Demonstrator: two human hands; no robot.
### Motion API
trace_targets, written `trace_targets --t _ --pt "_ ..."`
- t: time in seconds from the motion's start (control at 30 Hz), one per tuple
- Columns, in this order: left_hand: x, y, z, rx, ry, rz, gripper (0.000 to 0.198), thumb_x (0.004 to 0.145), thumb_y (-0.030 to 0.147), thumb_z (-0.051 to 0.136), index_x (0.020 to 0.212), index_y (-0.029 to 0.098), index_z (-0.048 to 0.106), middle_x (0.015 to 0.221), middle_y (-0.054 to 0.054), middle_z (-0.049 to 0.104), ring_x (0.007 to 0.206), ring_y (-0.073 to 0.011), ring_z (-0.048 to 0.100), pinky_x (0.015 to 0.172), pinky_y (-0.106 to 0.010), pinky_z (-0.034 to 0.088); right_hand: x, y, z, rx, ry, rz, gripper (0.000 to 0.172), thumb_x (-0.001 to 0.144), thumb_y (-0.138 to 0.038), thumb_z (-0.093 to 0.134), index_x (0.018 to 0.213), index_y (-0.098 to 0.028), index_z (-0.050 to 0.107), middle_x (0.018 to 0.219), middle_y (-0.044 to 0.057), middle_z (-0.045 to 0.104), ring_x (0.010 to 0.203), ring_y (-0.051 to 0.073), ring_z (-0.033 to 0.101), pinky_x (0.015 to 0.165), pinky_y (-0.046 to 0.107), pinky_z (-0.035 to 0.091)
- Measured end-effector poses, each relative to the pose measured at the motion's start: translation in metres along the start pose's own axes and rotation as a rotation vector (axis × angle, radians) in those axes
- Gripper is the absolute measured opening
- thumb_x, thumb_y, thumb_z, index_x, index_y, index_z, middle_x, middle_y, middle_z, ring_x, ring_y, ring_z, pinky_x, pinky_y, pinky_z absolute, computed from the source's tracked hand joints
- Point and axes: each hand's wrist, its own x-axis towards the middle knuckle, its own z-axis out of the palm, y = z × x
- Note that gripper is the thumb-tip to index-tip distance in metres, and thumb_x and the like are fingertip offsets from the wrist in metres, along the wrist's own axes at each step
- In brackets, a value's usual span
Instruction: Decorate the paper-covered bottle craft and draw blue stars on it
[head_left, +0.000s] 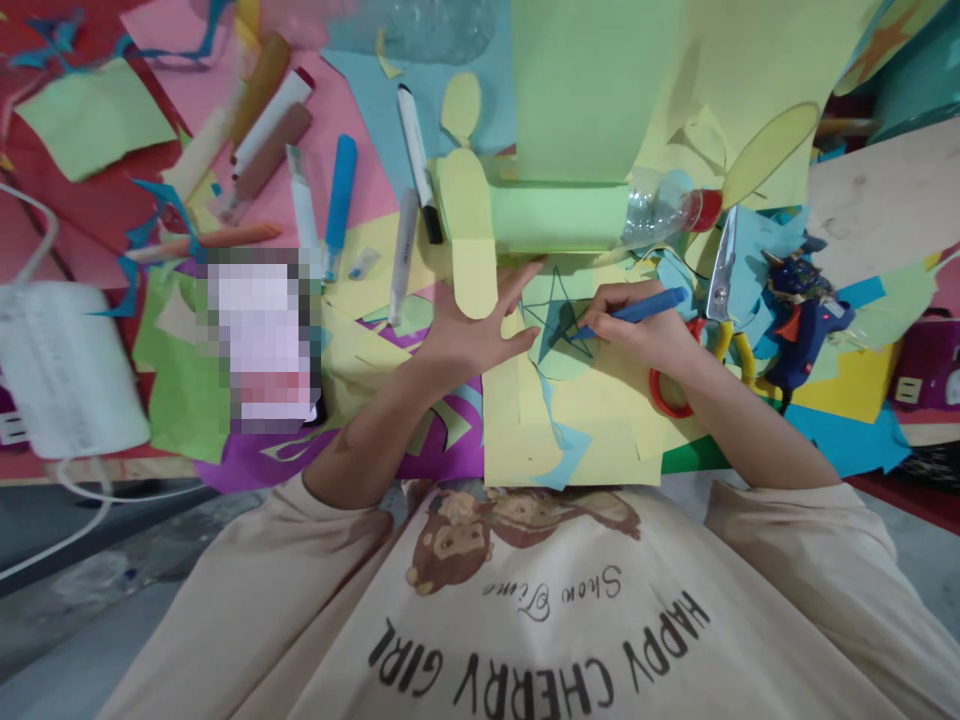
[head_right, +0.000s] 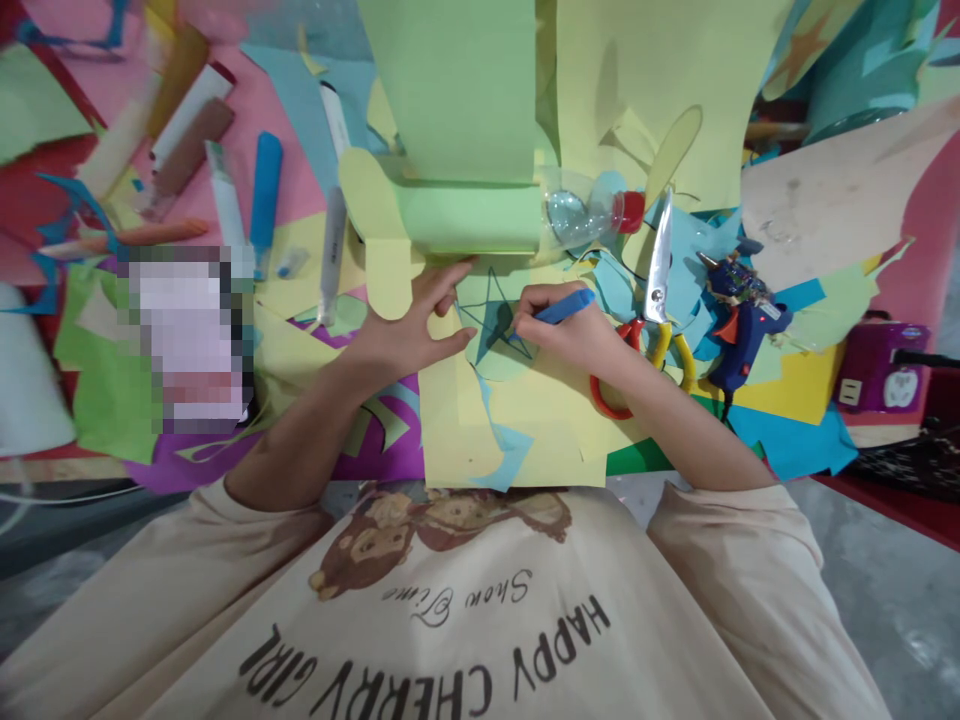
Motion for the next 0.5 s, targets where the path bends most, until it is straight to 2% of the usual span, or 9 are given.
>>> trace_targets --t 0.17,0.5 --pt "0.0000 -0.0004 0.0007 0.011 0.001 -0.005 0.073 0.093 0.038 0.056 0.161 0.030 0.031 0.107 -0.003 0.054 0.095 -0.0198 0.053 0.099 -0.037 0.041 0.0017 -0.0001 0.0003 -0.002 0.043 -0.015 0.012 0.069 -0.026 0.055 0.059 -0.021 0.060 0.060 0.001 0.063 0.060 0.014 0.052 0.056 0.028 0.038" --pt "-0.0002 0.0019 -0.0003 -0.013 -0.004 -0.021 0.073 0.093 0.037 0.056 0.161 0.031 0.032 0.108 -0.003 0.054 0.096 -0.0195 0.052 0.101 -0.038 0.040 0.0010 0.0009 0.0021 -0.044 0.029 0.011 0.017 0.072 -0.028 0.057 0.057 -0.021 0.054 0.053 -0.003 0.050 0.057 0.011 0.041 0.054 0.027 0.033"
